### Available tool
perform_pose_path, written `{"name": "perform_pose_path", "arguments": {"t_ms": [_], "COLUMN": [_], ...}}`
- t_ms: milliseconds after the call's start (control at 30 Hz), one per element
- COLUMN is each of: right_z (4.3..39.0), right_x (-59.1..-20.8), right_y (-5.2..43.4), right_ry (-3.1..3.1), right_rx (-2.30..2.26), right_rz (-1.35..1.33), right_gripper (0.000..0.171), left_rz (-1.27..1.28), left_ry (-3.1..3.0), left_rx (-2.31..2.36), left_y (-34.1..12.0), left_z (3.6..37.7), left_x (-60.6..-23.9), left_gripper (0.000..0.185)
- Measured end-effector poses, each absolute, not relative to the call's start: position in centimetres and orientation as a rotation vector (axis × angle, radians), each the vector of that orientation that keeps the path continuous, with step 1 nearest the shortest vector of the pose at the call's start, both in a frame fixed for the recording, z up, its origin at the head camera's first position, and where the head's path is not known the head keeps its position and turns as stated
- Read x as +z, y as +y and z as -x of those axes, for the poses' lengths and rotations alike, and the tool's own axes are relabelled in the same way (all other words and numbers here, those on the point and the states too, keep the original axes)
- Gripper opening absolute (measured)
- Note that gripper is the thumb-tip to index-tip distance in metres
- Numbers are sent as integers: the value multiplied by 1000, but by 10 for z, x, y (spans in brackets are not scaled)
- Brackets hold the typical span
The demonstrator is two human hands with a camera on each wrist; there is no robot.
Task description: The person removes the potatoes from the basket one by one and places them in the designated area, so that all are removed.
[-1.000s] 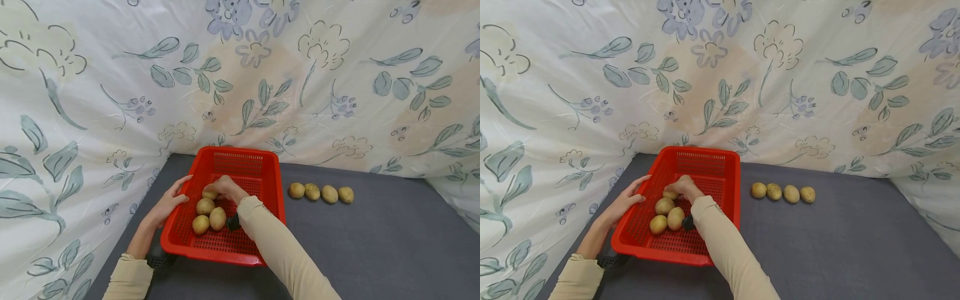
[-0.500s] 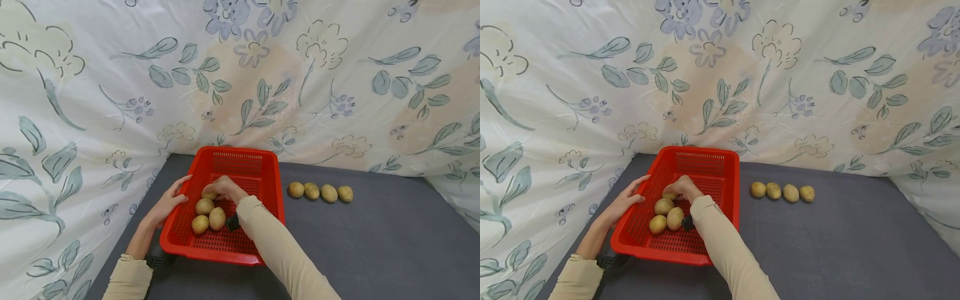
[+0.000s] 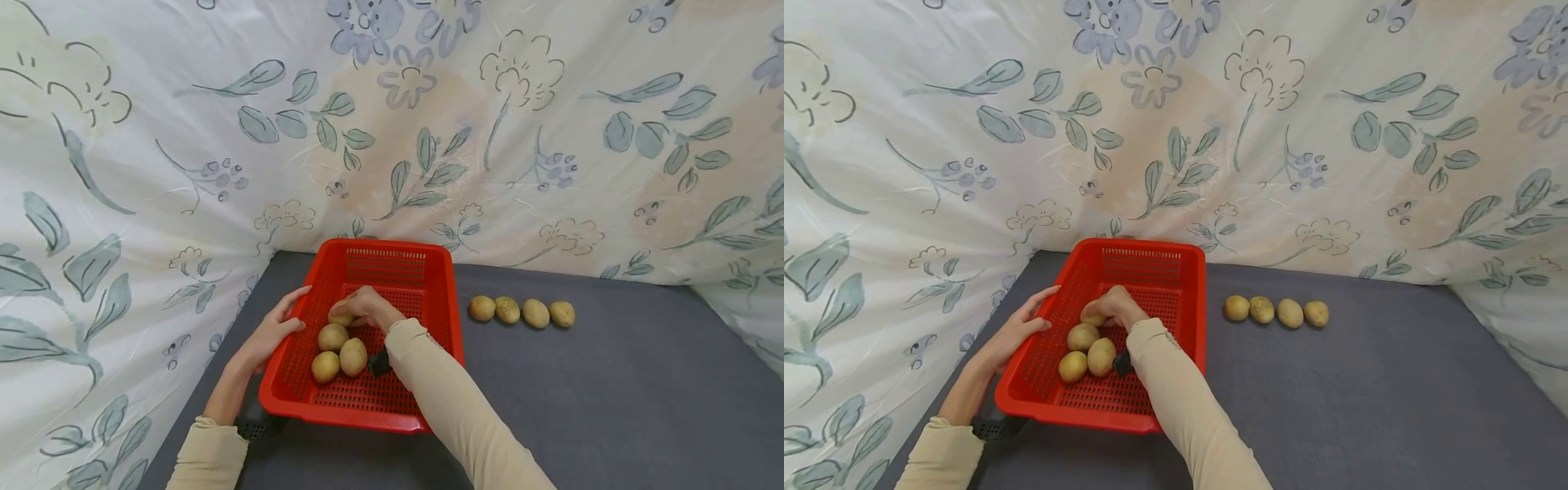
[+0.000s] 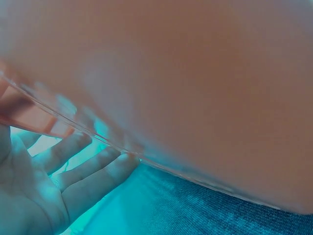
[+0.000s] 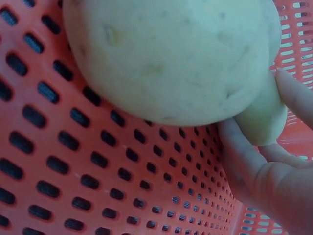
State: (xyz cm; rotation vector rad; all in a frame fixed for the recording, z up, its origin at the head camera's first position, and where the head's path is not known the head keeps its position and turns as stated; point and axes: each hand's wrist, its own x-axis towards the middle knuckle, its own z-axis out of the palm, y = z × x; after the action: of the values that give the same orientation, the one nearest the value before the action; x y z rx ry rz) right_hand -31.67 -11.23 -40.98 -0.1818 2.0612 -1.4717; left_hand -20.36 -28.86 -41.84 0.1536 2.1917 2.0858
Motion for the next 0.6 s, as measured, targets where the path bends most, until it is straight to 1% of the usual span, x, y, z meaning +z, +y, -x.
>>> {"name": "perform_pose_path", "arguments": {"t_ms": [300, 600], "right_z": [322, 329], "right_x": [-407, -406], "right_y": [-108, -105], "right_ry": [2012, 1960], "right_rx": [-1569, -1686], "right_rz": [152, 119], "right_gripper": [46, 47], "left_rz": [-140, -156], "left_ry": [2188, 2181], "left_rx": [2088, 2094], "left_y": [-288, -288], "left_z": [204, 205], "left_x": [-418, -420], "left_gripper": [67, 66]}}
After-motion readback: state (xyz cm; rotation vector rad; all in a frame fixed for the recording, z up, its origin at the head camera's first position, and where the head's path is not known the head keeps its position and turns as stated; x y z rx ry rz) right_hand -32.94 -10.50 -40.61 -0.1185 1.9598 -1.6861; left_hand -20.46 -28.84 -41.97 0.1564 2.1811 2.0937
